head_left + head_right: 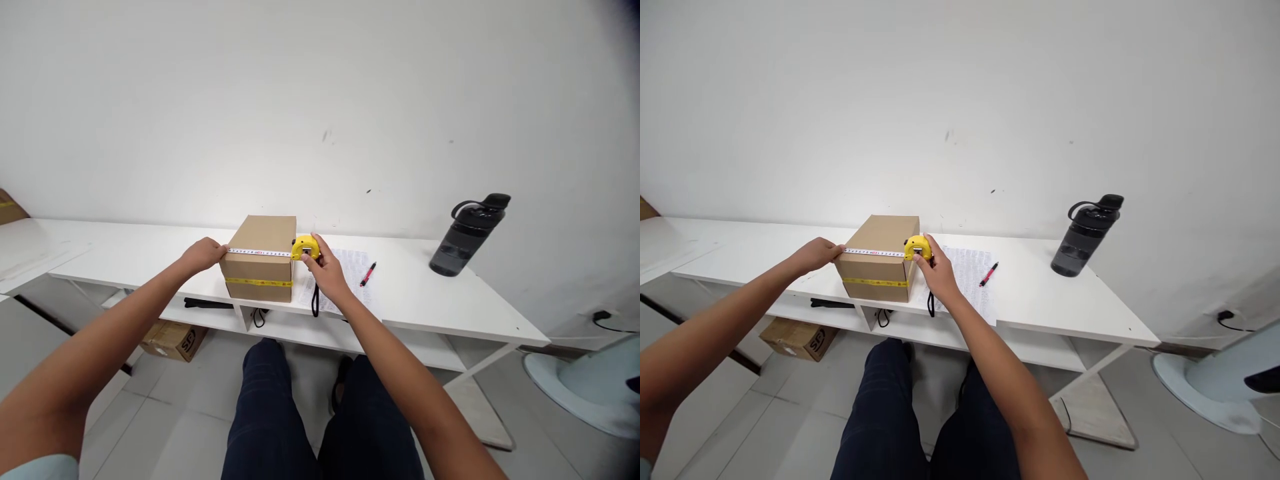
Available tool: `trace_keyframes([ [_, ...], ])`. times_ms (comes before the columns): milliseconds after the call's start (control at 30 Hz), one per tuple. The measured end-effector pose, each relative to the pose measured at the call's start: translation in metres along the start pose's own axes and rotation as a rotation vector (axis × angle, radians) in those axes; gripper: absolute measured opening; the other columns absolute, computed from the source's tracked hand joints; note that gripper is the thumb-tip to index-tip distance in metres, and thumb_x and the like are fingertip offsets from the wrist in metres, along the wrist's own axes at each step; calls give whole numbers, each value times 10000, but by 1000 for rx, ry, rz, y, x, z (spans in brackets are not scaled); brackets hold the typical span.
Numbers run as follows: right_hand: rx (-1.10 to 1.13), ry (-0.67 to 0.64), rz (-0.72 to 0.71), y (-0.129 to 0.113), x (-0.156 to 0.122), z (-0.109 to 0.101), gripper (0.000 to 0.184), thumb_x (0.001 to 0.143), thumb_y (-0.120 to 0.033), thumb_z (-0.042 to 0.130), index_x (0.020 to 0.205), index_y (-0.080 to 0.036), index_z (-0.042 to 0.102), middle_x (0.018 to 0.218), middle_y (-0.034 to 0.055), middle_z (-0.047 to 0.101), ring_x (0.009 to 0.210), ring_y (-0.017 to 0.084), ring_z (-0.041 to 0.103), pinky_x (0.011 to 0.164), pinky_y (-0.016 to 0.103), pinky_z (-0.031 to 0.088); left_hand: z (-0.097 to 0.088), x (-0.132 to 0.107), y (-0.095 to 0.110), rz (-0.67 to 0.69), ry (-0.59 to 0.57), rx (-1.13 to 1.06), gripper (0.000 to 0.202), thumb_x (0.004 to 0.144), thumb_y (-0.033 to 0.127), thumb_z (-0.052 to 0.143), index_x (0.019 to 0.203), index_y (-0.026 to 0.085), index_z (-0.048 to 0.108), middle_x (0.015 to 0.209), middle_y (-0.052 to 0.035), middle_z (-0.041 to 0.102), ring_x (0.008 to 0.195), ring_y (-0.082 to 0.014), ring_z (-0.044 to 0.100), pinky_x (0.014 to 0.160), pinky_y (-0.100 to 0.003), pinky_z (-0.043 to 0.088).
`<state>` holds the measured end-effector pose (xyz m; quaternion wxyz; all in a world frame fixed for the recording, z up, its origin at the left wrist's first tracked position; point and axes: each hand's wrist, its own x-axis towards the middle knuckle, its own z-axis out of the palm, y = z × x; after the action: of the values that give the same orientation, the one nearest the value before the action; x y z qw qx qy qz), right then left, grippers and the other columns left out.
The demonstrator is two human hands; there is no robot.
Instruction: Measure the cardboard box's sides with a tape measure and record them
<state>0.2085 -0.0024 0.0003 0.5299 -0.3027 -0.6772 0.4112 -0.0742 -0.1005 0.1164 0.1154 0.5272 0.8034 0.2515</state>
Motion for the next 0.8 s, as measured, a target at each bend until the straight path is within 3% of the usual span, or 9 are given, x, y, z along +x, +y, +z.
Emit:
trace_keyframes([
  [100, 20, -23, -9, -6, 1, -5, 680, 846, -464, 691, 1473, -248, 540, 1128, 46, 697, 760, 146, 563, 790, 339, 529, -8, 3, 4, 13, 8, 37, 398, 618, 504, 746, 458, 237, 498, 548, -49, 529, 548, -216, 466, 572, -345, 334],
  [200, 84, 25, -48, -14, -4, -18, 654, 801, -434, 765, 1407, -251, 601, 1254, 56, 682, 905, 169, 620, 896, 357, 536, -22, 0, 7, 70, 16, 3, 362, 637, 570, 721, 577, 233, 603, 714, -61, 656, 696, -248, 573, 635, -341, 425],
  [333, 277, 60, -72, -31, -37, -43, 767, 791, -403, 805, 1483, -302, 490, 1207, 49, 706, 1030, 197, 675, 908, 369, 571, -29, -40, 23, 201, -10, -153, 404, 779, 642, 605, 759, 246, 681, 918, -51, 728, 928, -272, 630, 827, -363, 489],
  [400, 306, 25, -73, -38, -64, -51, 708, 776, -372, 831, 1421, -306, 546, 1137, 46, 726, 1003, 204, 700, 856, 357, 597, -15, -76, 35, 271, -151, -263, 429, 859, 649, 525, 760, 257, 669, 893, -44, 716, 953, -265, 633, 904, -382, 483],
  [467, 281, -50, -79, -44, -93, -55, 564, 764, -337, 851, 1287, -288, 646, 1126, 52, 734, 992, 207, 715, 848, 346, 604, 10, -113, 47, 284, -422, -351, 450, 897, 666, 502, 773, 256, 637, 848, -33, 687, 921, -246, 627, 926, -390, 476],
  [533, 244, -135, -91, -46, -118, -54, 467, 756, -312, 863, 1189, -273, 694, 1117, 56, 743, 996, 208, 719, 862, 330, 599, 40, -143, 57, 225, -648, -450, 456, 895, 678, 522, 791, 240, 590, 799, -16, 653, 847, -212, 617, 897, -371, 476],
  [600, 228, -184, -77, -44, -138, -51, 449, 755, -299, 868, 1168, -271, 695, 1095, 51, 749, 977, 199, 722, 851, 307, 593, 67, -160, 62, 120, -773, -555, 510, 854, 731, 540, 793, 224, 554, 767, -5, 610, 784, -191, 606, 858, -360, 483],
  [700, 212, -143, 6, -36, -157, -49, 426, 763, -296, 857, 1150, -271, 682, 1090, 42, 744, 936, 185, 722, 812, 286, 587, 89, -165, 66, 22, -765, -555, 579, 852, 787, 462, 875, 220, 581, 908, -36, 642, 950, -220, 631, 926, -384, 480],
  [800, 210, -34, 109, -25, -169, -51, 410, 764, -316, 850, 1127, -260, 669, 1048, 35, 746, 920, 191, 724, 816, 304, 587, 91, -151, 70, 166, -604, -378, 605, 917, 759, 343, 1090, 243, 606, 1145, -88, 671, 1143, -265, 609, 967, -430, 486],
])
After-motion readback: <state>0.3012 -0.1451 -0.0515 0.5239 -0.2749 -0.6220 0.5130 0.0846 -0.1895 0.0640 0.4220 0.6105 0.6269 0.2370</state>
